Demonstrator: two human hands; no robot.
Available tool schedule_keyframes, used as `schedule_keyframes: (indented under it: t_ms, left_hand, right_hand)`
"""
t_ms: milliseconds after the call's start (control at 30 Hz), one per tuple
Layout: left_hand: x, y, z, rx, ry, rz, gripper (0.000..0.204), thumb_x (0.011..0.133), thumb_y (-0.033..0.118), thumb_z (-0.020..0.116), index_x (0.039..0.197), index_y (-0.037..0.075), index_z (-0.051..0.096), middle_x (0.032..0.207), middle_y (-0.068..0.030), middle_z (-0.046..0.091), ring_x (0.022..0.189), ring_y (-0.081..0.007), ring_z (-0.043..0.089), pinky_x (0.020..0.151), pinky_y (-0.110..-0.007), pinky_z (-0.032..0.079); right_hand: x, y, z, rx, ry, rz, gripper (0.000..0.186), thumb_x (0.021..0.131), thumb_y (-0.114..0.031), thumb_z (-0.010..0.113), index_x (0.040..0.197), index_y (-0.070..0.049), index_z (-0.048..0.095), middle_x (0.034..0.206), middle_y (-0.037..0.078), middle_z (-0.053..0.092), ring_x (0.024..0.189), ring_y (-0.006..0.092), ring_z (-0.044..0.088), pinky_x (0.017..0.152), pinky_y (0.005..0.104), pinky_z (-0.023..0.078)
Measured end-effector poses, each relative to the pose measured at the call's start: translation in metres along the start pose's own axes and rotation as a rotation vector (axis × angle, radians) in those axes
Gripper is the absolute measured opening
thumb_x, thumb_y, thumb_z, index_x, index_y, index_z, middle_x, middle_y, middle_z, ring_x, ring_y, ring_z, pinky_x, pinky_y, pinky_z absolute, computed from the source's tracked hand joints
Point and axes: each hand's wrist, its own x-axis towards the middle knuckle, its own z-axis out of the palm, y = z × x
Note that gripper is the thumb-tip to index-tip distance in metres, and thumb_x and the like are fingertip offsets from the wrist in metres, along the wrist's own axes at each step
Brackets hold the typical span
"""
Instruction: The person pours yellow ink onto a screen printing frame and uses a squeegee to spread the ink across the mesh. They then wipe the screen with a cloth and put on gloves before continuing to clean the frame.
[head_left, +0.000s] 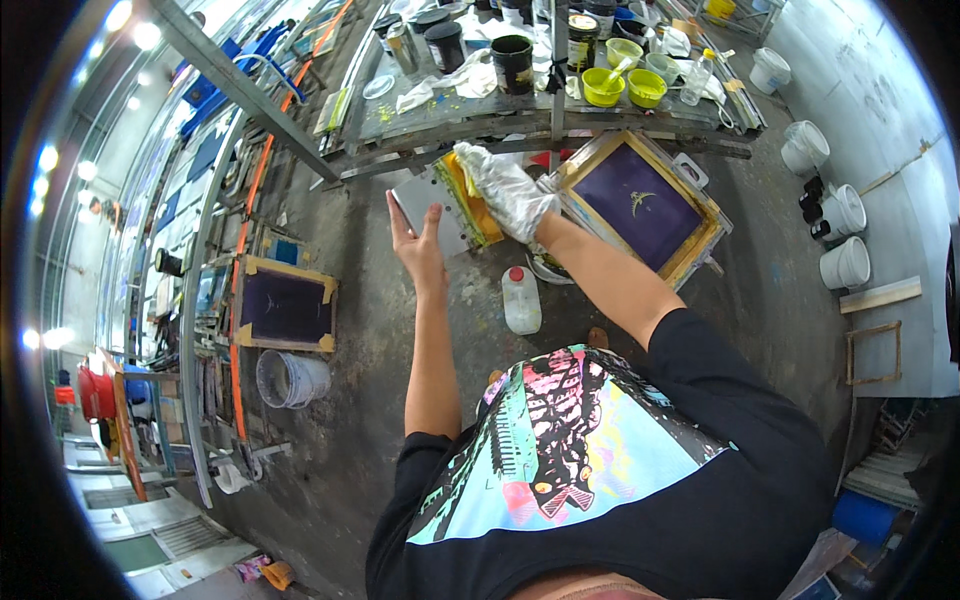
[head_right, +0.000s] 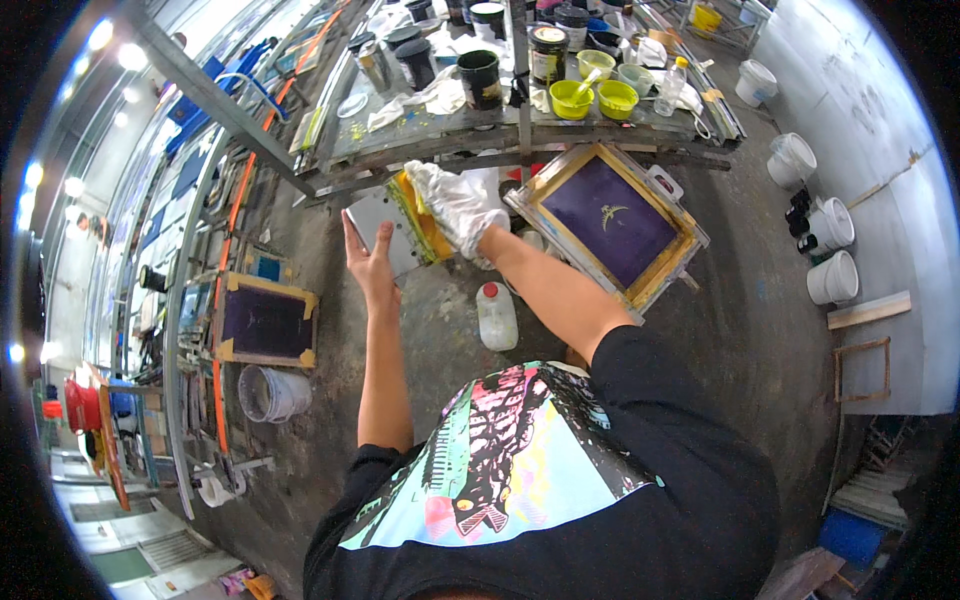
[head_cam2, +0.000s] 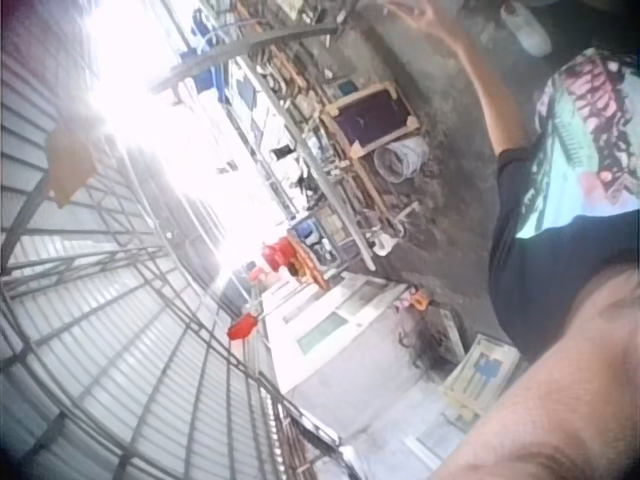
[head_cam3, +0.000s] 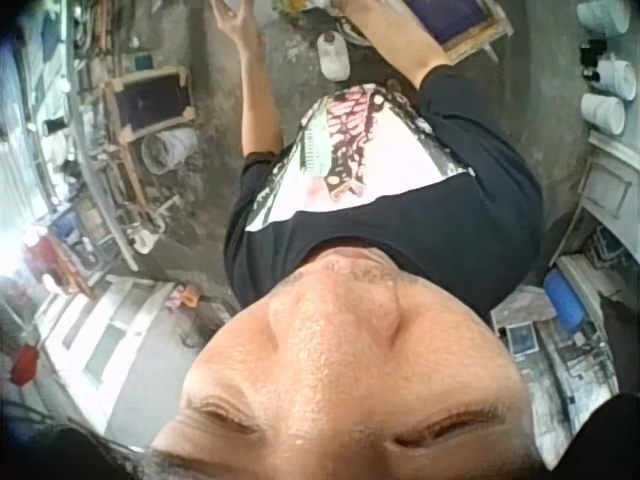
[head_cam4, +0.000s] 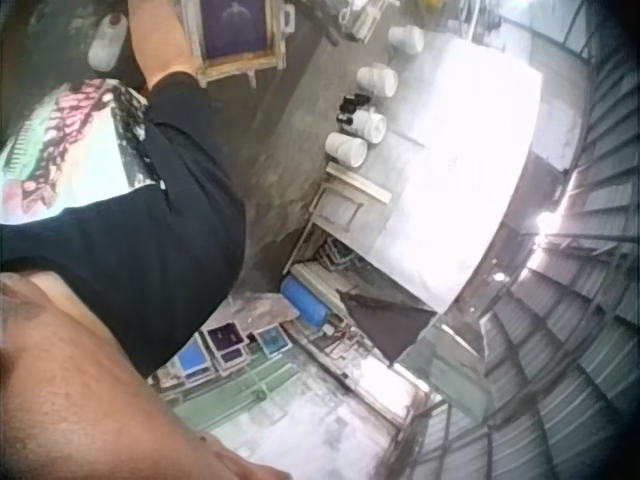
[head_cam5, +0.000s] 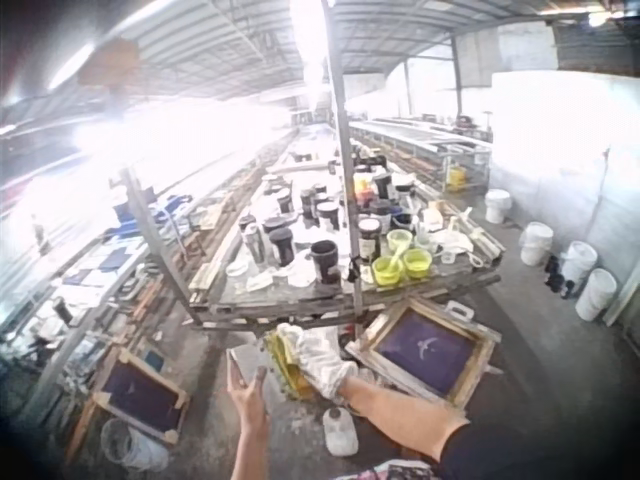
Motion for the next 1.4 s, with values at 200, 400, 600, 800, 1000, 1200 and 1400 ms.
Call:
schedule_keyframes:
  t_ms: [200, 400, 600, 800, 1000, 1200, 1400]
  left_hand:
    - [0.009, -0.038, 0.002, 0.041, 0.109, 0.000, 0.087, 0.091, 0.008, 0.078, 0.161, 0.002, 0.027, 0.152, -0.0184, 0.049, 0.126, -0.0241, 0.058, 0.104, -0.035, 0.051]
    - [0.023, -0.048, -0.006, 0.048, 0.255, -0.151, 0.073, 0.090, 0.020, 0.080, 0.146, -0.003, 0.040, 0.123, -0.0201, 0.064, 0.108, -0.0288, 0.067, 0.090, -0.037, 0.061]
    - [0.017, -0.009, -0.007, 0.110, 0.038, 0.120, 0.037, 0.093, 0.023, 0.079, 0.116, 0.003, 0.058, 0.106, -0.0062, 0.066, 0.091, -0.0147, 0.064, 0.080, -0.029, 0.052]
    - [-0.009, 0.047, 0.001, 0.771, -0.499, 0.676, 0.035, 0.071, -0.002, 0.074, 0.100, 0.017, 0.071, 0.108, 0.0039, 0.075, 0.107, -0.0185, 0.062, 0.101, -0.037, 0.034]
    - [-0.029, 0.033, 0.000, 0.931, -0.871, 0.720, 0.033, 0.072, -0.007, 0.073, 0.094, 0.017, 0.073, 0.130, 0.0014, 0.070, 0.134, -0.0245, 0.055, 0.125, -0.058, 0.014]
    - [-0.031, 0.005, 0.001, 0.866, -0.684, 0.573, 0.038, 0.067, -0.007, 0.074, 0.097, 0.018, 0.075, 0.169, -0.0094, 0.030, 0.156, -0.0375, 0.024, 0.123, -0.066, 0.011]
    - [-0.055, -0.031, -0.002, -0.148, -0.153, -0.239, 0.046, 0.096, 0.009, 0.066, 0.140, 0.005, 0.051, 0.146, -0.0146, 0.051, 0.125, -0.0247, 0.057, 0.100, -0.035, 0.050]
  right_hand:
    - [-0.037, 0.000, 0.022, 0.293, 0.177, 0.222, 0.026, 0.105, -0.032, 0.056, 0.117, -0.010, 0.065, 0.102, 0.001, 0.061, 0.089, 0.0132, 0.055, 0.077, 0.0306, 0.045]
    - [-0.071, -0.018, 0.016, 0.031, 0.125, 0.203, 0.024, 0.107, -0.025, 0.054, 0.120, -0.006, 0.062, 0.100, 0.003, 0.066, 0.095, 0.0147, 0.064, 0.085, 0.0275, 0.052]
    - [-0.103, 0.022, -0.025, 0.990, 0.103, 0.347, 0.021, 0.106, -0.026, 0.057, 0.111, -0.006, 0.063, 0.100, 0.005, 0.068, 0.087, 0.0154, 0.067, 0.079, 0.0279, 0.057]
    - [-0.131, 0.065, -0.056, 1.190, -0.103, 0.451, 0.032, 0.105, -0.025, 0.058, 0.130, -0.004, 0.056, 0.118, 0.011, 0.068, 0.109, 0.0226, 0.068, 0.096, 0.0340, 0.059]
    - [-0.116, 0.024, -0.029, 1.226, -0.105, 0.579, 0.050, 0.105, -0.037, 0.056, 0.143, -0.005, 0.054, 0.135, 0.011, 0.065, 0.117, 0.0172, 0.067, 0.097, 0.0325, 0.059]
    - [-0.108, 0.027, -0.034, 0.782, -0.121, 0.527, 0.041, 0.104, -0.035, 0.061, 0.134, -0.007, 0.062, 0.121, 0.006, 0.071, 0.105, 0.0136, 0.071, 0.084, 0.0298, 0.061]
    - [-0.103, -0.026, -0.016, 0.716, 0.242, 0.509, 0.026, 0.103, -0.034, 0.061, 0.114, -0.012, 0.068, 0.093, 0.002, 0.071, 0.072, 0.0127, 0.069, 0.059, 0.0303, 0.058]
